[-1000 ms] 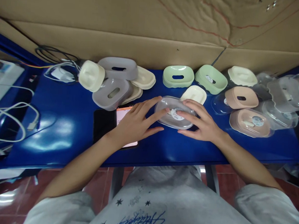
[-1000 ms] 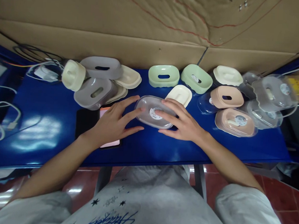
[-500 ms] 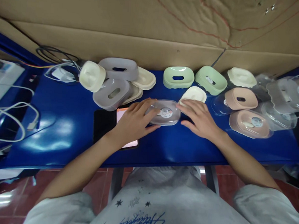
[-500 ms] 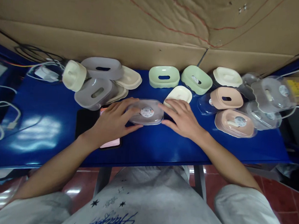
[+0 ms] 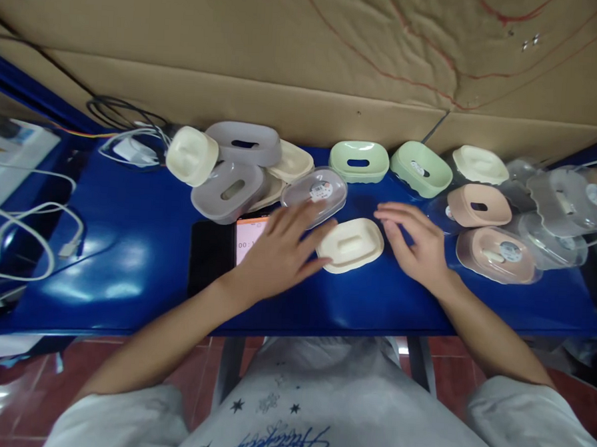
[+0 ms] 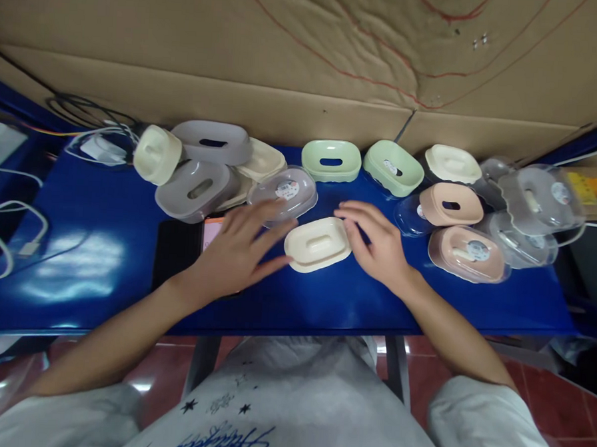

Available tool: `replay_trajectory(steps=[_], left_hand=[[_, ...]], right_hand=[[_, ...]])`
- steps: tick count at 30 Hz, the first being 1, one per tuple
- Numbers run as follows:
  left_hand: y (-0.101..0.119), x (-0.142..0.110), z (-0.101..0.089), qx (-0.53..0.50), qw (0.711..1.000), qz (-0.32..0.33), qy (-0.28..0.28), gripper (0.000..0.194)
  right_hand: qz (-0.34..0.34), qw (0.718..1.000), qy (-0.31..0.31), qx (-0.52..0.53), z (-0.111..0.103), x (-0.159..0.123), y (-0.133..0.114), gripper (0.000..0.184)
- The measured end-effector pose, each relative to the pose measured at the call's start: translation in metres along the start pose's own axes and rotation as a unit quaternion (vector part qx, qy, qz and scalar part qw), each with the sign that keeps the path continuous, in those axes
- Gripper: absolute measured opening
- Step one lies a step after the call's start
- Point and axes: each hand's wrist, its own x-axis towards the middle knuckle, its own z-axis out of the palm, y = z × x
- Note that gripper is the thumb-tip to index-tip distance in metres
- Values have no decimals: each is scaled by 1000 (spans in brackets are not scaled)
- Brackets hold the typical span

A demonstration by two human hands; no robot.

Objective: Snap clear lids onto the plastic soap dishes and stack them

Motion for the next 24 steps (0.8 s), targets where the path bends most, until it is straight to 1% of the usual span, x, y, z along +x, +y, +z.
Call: replay_trajectory(steps=[1, 2, 3, 5, 6, 7, 9, 11, 13, 16, 18, 21, 24], left_hand=[[4, -1, -1, -20, 998, 50, -22, 50], [8, -2, -2, -35, 994, 90, -48, 44], [11, -2, -1, -45, 990, 116, -72, 40], [13, -3, 0, -54, 984, 133, -107, 34], [12, -3, 2, -57, 982, 132, -119, 31], [9, -3, 3, -61, 982, 129, -126, 27], [3, -2, 5, -62, 983, 121, -125, 18], [-5, -2, 7, -65, 985, 115, -113, 12], [-10, -2, 8, -72, 985, 113, -105, 10], [-11, -2, 11, -64, 990, 94, -84, 12], [-9, -1, 13, -47, 995, 69, -61, 21], [-7, 0, 18, -42, 998, 44, -32, 39], [-8, 0, 20, -47, 998, 47, -11, 46]], right_hand=[[4, 999, -6, -38, 0, 5, 8, 33], [6, 997, -26, -74, 2, 11, 18, 40], [8, 993, -55, -107, 5, 16, 28, 47], [14, 981, -110, -161, 13, 26, 47, 58], [19, 975, -128, -181, 18, 30, 54, 61], [24, 971, -134, -197, 22, 32, 59, 62], [32, 966, -117, -228, 28, 33, 63, 59], [46, 963, -87, -252, 29, 28, 59, 50], [61, 961, -72, -258, 23, 20, 52, 40], [75, 970, -56, -225, 6, 8, 38, 33], [60, 978, -54, -195, -6, 3, 28, 30], [-6, 980, -98, -172, -17, -1, 10, 24], [-86, 967, -185, -153, -13, -5, -8, 20]])
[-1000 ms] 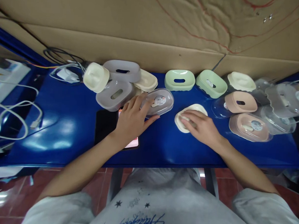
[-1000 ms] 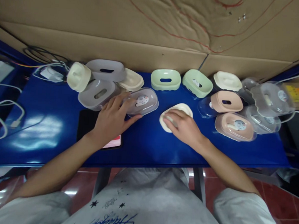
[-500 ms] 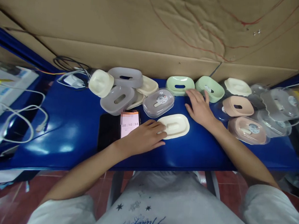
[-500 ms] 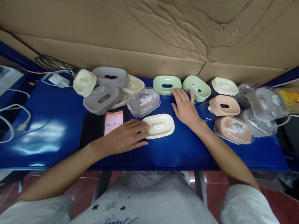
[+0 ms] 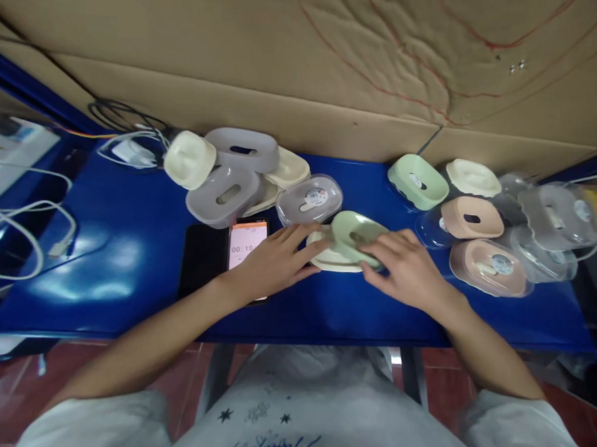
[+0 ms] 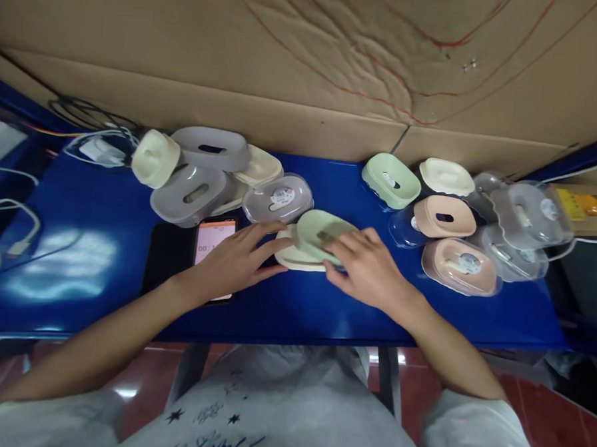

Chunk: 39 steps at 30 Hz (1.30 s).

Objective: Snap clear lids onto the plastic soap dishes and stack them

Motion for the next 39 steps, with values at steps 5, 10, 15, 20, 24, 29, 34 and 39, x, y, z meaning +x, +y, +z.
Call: replay_trajectory(steps=[5, 10, 15, 20, 24, 29, 34, 39], left_hand=[[-2, 0, -7, 20, 999, 24, -35, 34], [1, 0, -17, 47, 997, 22, -62, 33], [1, -1, -17, 42, 996, 30, -78, 37], [1, -2, -19, 49, 994, 21, -93, 38], [1, -2, -20, 54, 994, 24, -91, 34], [1, -2, -18, 52, 995, 25, -82, 32], [2, -1, -19, 43, 996, 21, -82, 33], [3, -1, -21, 31, 996, 18, -86, 34]], right_hand=[[-70, 996, -46, 31, 17, 4, -15, 25], [-70, 996, -33, 37, 25, 7, -11, 28], [-81, 995, -9, 52, 23, 9, 10, 32], [180, 975, 62, -118, 17, 6, 56, 54], [288, 941, 61, -164, 15, 2, 82, 55], [218, 963, 106, -117, 22, 8, 68, 37], [170, 971, 133, -100, 31, 14, 56, 36], [279, 943, 99, -154, 30, 6, 80, 74]])
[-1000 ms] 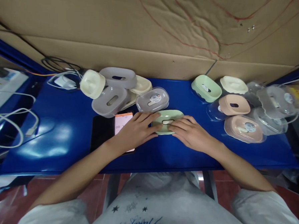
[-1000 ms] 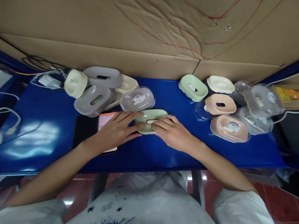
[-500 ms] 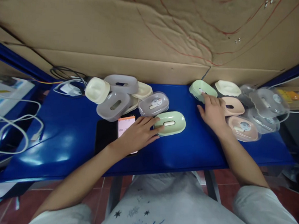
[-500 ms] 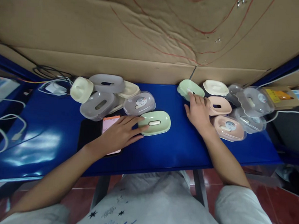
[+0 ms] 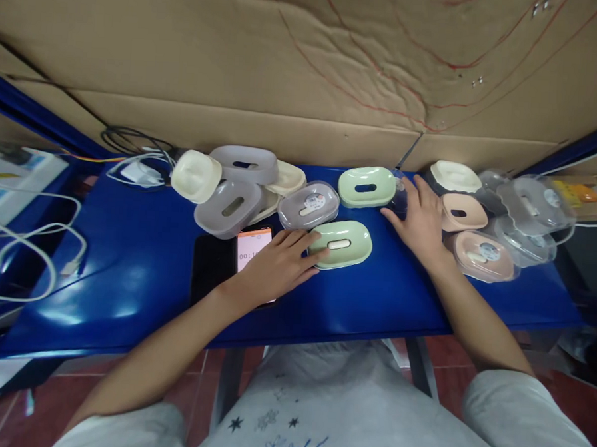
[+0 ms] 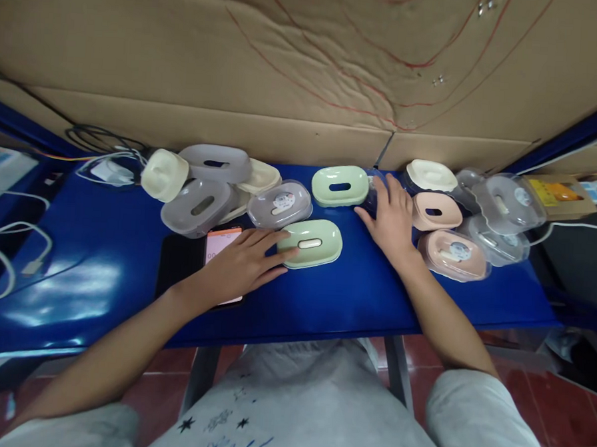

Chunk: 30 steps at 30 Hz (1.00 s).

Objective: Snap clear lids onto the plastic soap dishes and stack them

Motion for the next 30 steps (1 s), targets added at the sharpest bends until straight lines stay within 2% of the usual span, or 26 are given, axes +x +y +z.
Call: replay_trajectory(steps=[2, 4, 9, 14, 19, 22, 26, 30], left_hand=[[-1, 0, 2, -3, 1000, 3, 0, 34], [-2, 0, 4, -1, 1000, 8, 4, 34], [-3, 1, 4, 16, 1000, 15, 15, 32], [-3, 0, 1, 23, 999, 13, 28, 26], [-6, -1, 1, 11, 999, 6, 48, 22], [-4, -1, 1, 6, 998, -15, 67, 33], [-3, 0, 0, -18, 996, -25, 86, 53], [-4, -1, 1, -48, 997, -20, 51, 60]], right_hand=[[6, 999, -49, -19, 2, 0, 7, 75], [3, 997, -73, -16, 4, -1, 7, 67], [13, 996, -70, 57, 1, -1, -4, 59], [18, 993, -29, 116, -24, -3, -12, 49], [-59, 974, -25, 216, -63, -16, -32, 25], [-156, 953, -44, 258, -75, -24, -44, 29], [-295, 901, -132, 290, -70, -28, -48, 39], [-311, 885, -169, 301, -54, -28, -49, 41]])
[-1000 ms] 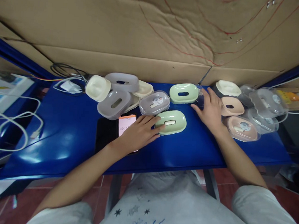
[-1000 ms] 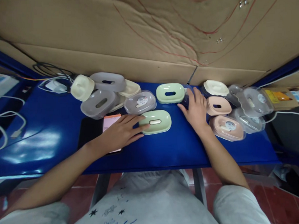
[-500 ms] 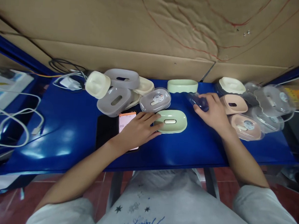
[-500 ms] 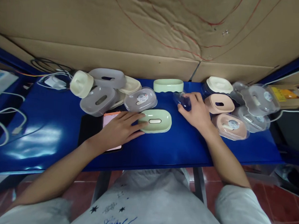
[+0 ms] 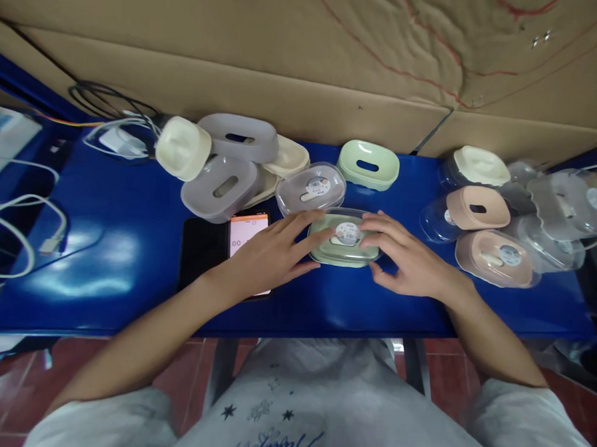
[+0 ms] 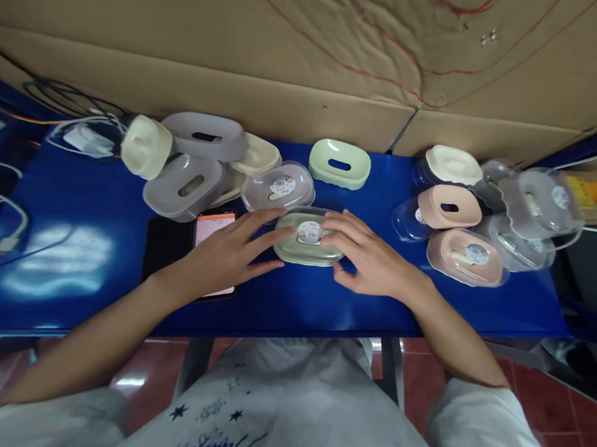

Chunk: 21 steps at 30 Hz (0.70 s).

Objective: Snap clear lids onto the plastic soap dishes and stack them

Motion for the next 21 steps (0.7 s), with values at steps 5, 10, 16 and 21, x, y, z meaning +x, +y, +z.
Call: replay_trajectory(steps=[5, 10, 16, 21], left_hand=[[-1, -2, 0, 3, 1000, 5, -11, 47], [2, -1, -3, 16, 1000, 8, -24, 42], [-1, 1, -2, 42, 999, 16, -6, 28], [-3, 0, -2, 65, 998, -5, -7, 32]], right_hand=[[1, 1000, 7, 7, 17, 2, 3, 38], [-25, 996, 18, -80, 25, 2, 4, 29], [-86, 985, 30, -148, 31, 4, 15, 46], [-57, 991, 16, -121, 31, 6, 21, 70]])
